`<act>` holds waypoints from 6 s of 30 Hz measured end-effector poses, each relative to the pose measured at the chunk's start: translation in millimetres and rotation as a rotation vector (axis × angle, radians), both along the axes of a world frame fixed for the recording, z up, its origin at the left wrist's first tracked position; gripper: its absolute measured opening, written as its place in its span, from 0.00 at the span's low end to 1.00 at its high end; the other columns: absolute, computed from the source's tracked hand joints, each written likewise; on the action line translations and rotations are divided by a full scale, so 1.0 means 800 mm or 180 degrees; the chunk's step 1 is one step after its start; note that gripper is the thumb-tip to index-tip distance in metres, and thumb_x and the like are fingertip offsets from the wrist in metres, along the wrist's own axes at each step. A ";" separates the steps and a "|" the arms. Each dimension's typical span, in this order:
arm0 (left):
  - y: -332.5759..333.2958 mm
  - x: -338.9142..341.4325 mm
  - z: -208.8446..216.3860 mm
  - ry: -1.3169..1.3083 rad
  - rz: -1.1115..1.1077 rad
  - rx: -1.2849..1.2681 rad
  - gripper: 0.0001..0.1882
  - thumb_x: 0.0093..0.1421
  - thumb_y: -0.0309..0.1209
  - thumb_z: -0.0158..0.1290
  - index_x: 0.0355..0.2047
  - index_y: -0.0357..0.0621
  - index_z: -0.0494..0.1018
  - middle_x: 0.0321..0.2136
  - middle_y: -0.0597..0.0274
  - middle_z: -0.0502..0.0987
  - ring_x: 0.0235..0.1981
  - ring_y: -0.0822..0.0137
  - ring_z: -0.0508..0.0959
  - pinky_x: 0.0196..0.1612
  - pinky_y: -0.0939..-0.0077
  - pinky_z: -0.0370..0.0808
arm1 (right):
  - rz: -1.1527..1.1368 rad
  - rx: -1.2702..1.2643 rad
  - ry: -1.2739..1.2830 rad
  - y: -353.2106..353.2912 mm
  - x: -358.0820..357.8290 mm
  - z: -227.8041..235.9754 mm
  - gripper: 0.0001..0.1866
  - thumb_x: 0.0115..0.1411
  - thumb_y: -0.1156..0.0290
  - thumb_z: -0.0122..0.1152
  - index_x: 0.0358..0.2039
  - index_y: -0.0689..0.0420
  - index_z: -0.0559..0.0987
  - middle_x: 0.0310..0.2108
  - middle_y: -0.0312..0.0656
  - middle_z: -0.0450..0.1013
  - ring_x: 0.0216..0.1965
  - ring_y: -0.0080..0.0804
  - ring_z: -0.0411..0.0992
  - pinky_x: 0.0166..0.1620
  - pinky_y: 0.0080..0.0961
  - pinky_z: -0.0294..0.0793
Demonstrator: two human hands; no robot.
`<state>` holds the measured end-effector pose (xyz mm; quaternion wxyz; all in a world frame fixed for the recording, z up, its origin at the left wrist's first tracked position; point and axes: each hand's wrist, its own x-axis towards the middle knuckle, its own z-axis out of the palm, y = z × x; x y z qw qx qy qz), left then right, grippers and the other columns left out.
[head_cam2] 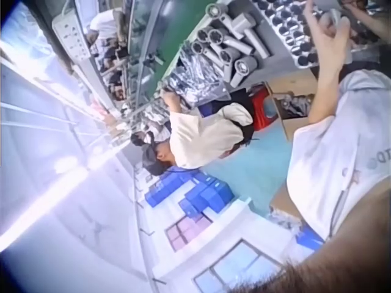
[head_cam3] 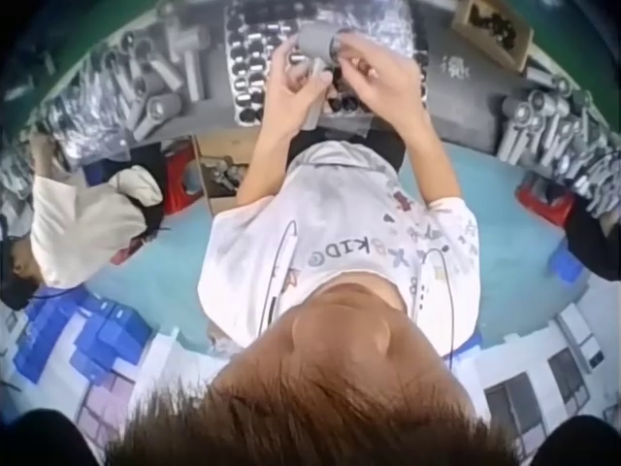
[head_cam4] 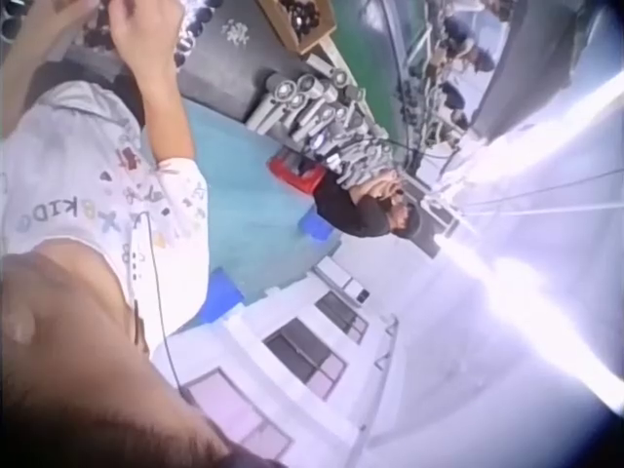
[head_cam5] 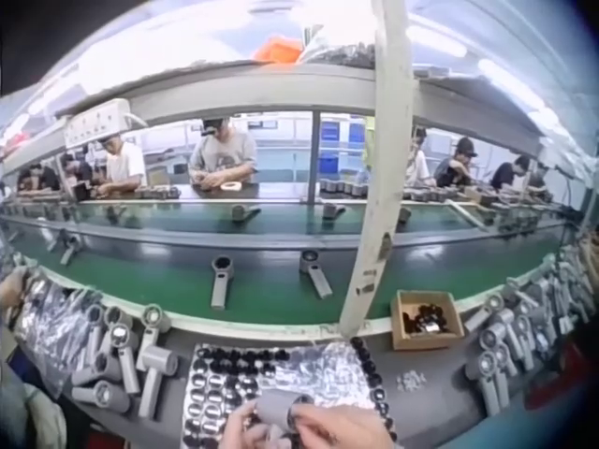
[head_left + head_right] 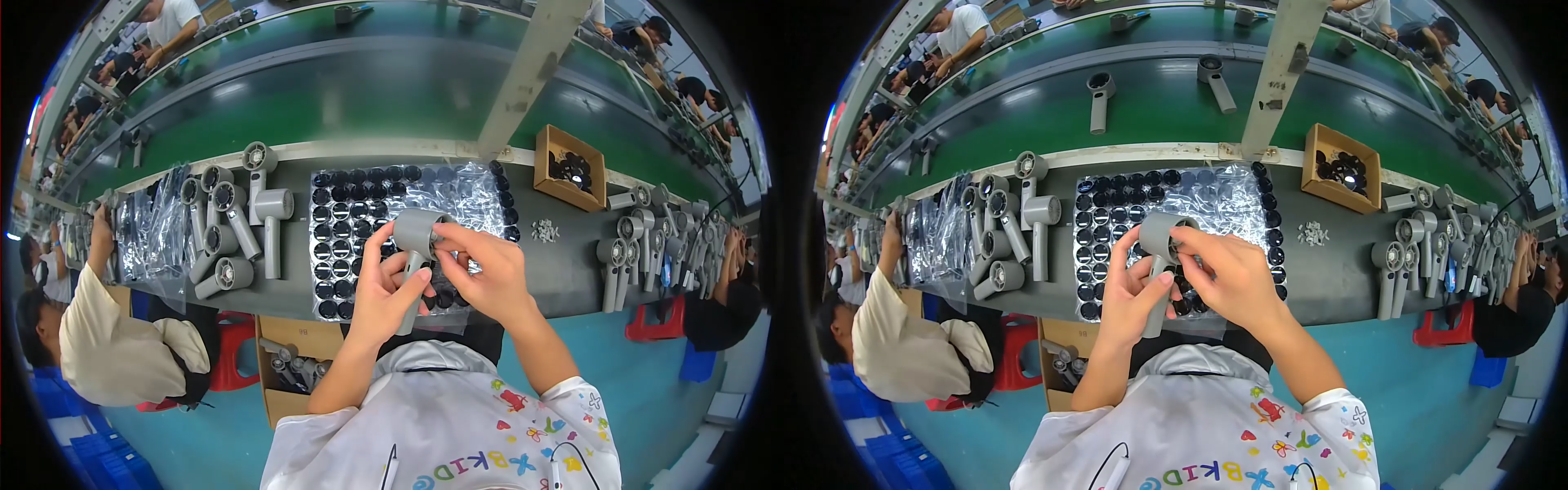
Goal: The person assembles small mechanical components by hand, taking internal components from a storage tray and fitting them into a mechanical housing.
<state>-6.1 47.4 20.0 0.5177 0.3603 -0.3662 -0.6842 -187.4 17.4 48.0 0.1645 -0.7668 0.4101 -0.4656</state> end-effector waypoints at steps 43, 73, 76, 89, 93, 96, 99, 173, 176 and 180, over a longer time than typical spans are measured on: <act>-0.014 0.021 -0.039 0.0544 0.0518 0.0196 0.34 0.65 0.25 0.54 0.66 0.43 0.49 0.53 0.36 0.73 0.35 0.50 0.86 0.24 0.68 0.86 | 0.1146 0.3823 -0.4231 -0.010 -0.022 -0.067 0.12 0.74 0.67 0.51 0.48 0.62 0.76 0.52 0.56 0.78 0.39 0.34 0.82 0.40 0.27 0.85; -0.003 -0.007 -0.035 0.0326 0.0398 0.0138 0.40 0.63 0.20 0.53 0.73 0.42 0.47 0.59 0.41 0.71 0.52 0.48 0.81 0.36 0.64 0.89 | 0.0088 0.2812 -0.3022 0.008 -0.010 -0.046 0.21 0.65 0.79 0.63 0.59 0.64 0.77 0.47 0.45 0.80 0.41 0.29 0.80 0.48 0.26 0.80; -0.001 -0.012 -0.031 0.0371 0.0311 0.0166 0.40 0.64 0.20 0.52 0.73 0.41 0.47 0.60 0.41 0.70 0.52 0.48 0.81 0.37 0.64 0.89 | -0.0208 0.2146 -0.2092 0.011 -0.010 -0.054 0.19 0.67 0.77 0.62 0.59 0.64 0.78 0.50 0.45 0.80 0.44 0.28 0.80 0.50 0.24 0.78; 0.005 -0.024 -0.030 0.0076 0.0486 -0.0045 0.41 0.64 0.17 0.52 0.74 0.42 0.44 0.61 0.44 0.69 0.54 0.54 0.79 0.41 0.66 0.88 | -0.0375 0.1327 -0.1096 0.015 0.007 -0.043 0.17 0.64 0.76 0.66 0.54 0.60 0.83 0.46 0.48 0.83 0.45 0.27 0.80 0.51 0.23 0.76; 0.005 -0.024 -0.031 0.0011 0.0505 -0.0107 0.42 0.65 0.17 0.52 0.74 0.42 0.44 0.61 0.45 0.69 0.54 0.56 0.79 0.42 0.66 0.88 | -0.0429 0.1218 -0.1007 0.015 0.008 -0.045 0.17 0.63 0.77 0.67 0.54 0.60 0.83 0.46 0.48 0.83 0.45 0.27 0.80 0.50 0.23 0.76; 0.006 -0.024 -0.031 -0.0054 0.0523 -0.0170 0.42 0.65 0.17 0.52 0.74 0.42 0.44 0.61 0.46 0.69 0.54 0.57 0.79 0.43 0.67 0.88 | -0.0418 0.1304 -0.1133 0.015 0.008 -0.050 0.17 0.63 0.77 0.67 0.53 0.60 0.83 0.46 0.48 0.83 0.46 0.27 0.79 0.50 0.23 0.76; 0.006 -0.026 -0.030 -0.0111 0.0575 -0.0247 0.42 0.65 0.17 0.52 0.74 0.41 0.44 0.61 0.46 0.69 0.54 0.57 0.79 0.42 0.68 0.88 | -0.0361 0.1313 -0.1177 0.015 0.012 -0.046 0.17 0.61 0.79 0.67 0.51 0.60 0.84 0.46 0.48 0.83 0.48 0.30 0.80 0.53 0.25 0.77; 0.031 -0.065 -0.023 -0.0518 0.0273 -0.0596 0.19 0.73 0.33 0.47 0.61 0.43 0.59 0.52 0.54 0.70 0.33 0.71 0.78 0.25 0.78 0.76 | -0.1607 0.0077 -0.0545 -0.001 -0.010 -0.006 0.20 0.75 0.63 0.39 0.49 0.66 0.76 0.52 0.50 0.74 0.57 0.43 0.72 0.63 0.41 0.70; 0.050 -0.079 -0.018 0.0327 0.0454 -0.0623 0.20 0.72 0.31 0.48 0.61 0.42 0.58 0.52 0.53 0.70 0.33 0.73 0.76 0.26 0.82 0.75 | -0.0593 0.0667 -0.1803 -0.001 0.013 -0.029 0.23 0.77 0.61 0.35 0.48 0.67 0.75 0.53 0.54 0.74 0.55 0.45 0.74 0.63 0.42 0.69; 0.022 -0.070 -0.018 0.0539 0.0034 -0.0308 0.18 0.74 0.36 0.45 0.59 0.47 0.57 0.51 0.51 0.70 0.28 0.65 0.78 0.24 0.72 0.76 | -0.0655 0.1004 -0.2595 -0.011 0.012 -0.026 0.22 0.76 0.60 0.37 0.49 0.66 0.75 0.54 0.54 0.74 0.55 0.46 0.74 0.61 0.44 0.71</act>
